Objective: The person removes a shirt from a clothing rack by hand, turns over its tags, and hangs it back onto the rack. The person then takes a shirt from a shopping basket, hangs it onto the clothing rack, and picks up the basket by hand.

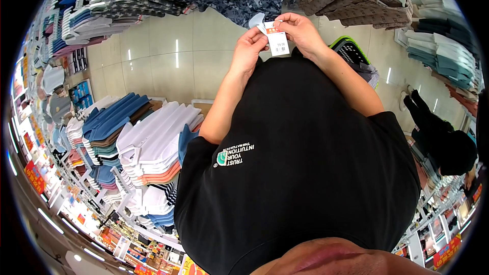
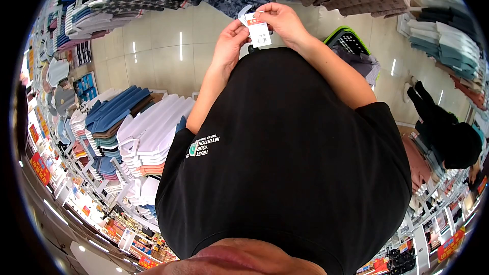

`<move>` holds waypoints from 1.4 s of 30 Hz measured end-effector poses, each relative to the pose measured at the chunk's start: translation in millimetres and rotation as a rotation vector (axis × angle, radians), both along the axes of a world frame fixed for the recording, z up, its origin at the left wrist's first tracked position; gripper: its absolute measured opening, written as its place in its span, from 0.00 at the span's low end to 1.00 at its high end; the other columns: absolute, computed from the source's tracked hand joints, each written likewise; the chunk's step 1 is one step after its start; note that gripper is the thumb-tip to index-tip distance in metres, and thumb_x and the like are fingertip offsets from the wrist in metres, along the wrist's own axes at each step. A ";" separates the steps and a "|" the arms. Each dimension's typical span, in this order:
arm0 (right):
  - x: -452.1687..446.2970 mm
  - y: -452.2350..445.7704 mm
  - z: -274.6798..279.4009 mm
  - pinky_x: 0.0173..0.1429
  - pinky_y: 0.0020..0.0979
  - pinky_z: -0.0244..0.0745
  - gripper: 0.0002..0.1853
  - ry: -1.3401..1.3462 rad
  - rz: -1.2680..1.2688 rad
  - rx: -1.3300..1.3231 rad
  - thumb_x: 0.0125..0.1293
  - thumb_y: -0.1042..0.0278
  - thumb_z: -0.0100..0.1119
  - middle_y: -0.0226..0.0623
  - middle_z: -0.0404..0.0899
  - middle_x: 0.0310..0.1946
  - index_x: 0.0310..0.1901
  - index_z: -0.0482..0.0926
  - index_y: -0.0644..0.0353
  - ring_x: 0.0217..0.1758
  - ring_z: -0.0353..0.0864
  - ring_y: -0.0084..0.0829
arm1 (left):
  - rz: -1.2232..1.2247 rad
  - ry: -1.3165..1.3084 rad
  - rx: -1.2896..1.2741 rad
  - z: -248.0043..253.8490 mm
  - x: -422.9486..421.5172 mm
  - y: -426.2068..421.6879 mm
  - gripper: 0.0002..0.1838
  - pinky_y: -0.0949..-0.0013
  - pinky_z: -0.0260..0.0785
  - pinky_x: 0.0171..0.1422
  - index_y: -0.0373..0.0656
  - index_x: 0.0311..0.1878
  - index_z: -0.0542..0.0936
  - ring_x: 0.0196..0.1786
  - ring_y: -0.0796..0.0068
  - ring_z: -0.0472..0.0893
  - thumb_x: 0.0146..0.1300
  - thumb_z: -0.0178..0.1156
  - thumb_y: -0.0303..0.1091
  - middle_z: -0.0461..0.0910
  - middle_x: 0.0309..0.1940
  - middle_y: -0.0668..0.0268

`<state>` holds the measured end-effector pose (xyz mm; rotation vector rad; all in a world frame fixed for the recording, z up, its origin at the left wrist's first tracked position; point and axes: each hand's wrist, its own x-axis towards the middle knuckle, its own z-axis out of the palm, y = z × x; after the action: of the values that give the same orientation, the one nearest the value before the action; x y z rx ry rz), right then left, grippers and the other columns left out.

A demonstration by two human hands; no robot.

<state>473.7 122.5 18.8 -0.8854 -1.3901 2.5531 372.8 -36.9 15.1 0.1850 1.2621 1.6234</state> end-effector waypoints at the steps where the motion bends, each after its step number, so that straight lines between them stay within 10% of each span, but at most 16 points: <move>1: 0.2 -0.1 -0.6 0.50 0.26 0.76 0.09 0.000 0.000 0.000 0.67 0.70 0.63 0.32 0.82 0.41 0.46 0.78 0.62 0.43 0.81 0.21 | 0.001 0.006 -0.001 0.6 0.3 0.2 0.15 0.76 0.69 0.46 0.40 0.57 0.78 0.41 0.83 0.80 0.68 0.57 0.25 0.85 0.42 0.69; 42: -0.3 -2.0 2.4 0.45 0.23 0.74 0.14 0.023 -0.015 -0.012 0.75 0.61 0.52 0.30 0.83 0.39 0.49 0.80 0.63 0.39 0.80 0.18 | 0.050 0.068 -0.070 -0.8 -0.1 3.2 0.15 0.76 0.68 0.45 0.41 0.57 0.79 0.41 0.85 0.80 0.68 0.58 0.26 0.85 0.42 0.71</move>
<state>473.4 120.5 21.2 -0.8625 -1.3581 2.5546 372.7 -33.7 14.3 0.1676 1.3830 1.6242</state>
